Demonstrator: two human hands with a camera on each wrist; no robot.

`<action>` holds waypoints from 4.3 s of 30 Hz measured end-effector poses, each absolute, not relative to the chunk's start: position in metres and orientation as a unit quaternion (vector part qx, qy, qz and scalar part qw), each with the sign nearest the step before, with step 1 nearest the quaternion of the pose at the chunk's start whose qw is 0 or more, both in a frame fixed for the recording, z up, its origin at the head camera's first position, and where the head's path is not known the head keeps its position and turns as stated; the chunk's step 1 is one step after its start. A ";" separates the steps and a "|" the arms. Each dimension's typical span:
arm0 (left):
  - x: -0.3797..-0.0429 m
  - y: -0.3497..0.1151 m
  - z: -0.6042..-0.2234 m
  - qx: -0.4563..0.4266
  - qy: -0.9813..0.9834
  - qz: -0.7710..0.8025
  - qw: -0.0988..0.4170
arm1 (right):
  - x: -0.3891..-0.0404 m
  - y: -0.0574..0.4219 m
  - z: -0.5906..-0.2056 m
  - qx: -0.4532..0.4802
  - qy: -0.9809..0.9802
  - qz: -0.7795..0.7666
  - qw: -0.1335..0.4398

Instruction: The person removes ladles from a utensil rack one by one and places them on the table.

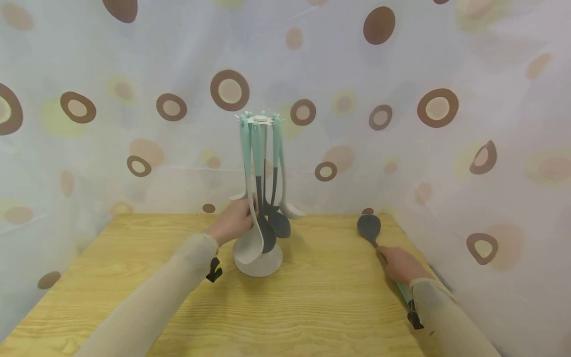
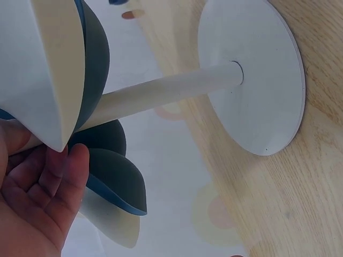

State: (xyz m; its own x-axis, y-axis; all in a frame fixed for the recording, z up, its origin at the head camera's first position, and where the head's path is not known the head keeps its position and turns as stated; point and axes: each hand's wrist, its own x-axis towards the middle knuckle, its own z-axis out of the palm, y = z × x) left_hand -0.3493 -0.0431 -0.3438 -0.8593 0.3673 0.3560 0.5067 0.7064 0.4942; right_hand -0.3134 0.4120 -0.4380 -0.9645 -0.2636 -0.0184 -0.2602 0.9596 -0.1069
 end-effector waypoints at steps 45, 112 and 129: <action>-0.345 -0.042 -0.341 -0.232 -0.925 -0.280 0.110 | -0.294 0.280 -0.383 -0.238 0.949 -0.015 -0.205; -0.347 -0.042 -0.345 -0.237 -0.923 -0.261 0.151 | -0.310 0.123 -0.329 -0.264 0.890 -0.262 -0.263; -0.348 -0.043 -0.348 -0.227 -0.925 -0.266 0.147 | -0.304 0.122 -0.329 -0.267 0.887 -0.256 -0.277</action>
State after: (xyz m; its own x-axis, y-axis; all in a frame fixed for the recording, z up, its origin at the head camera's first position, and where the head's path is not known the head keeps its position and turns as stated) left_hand -0.3479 -0.0433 -0.3483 -0.8541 0.3418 0.3921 0.4979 0.7554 0.4260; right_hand -0.3042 0.1216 -0.3285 -0.7041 -0.3311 0.6282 -0.6153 0.7260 -0.3070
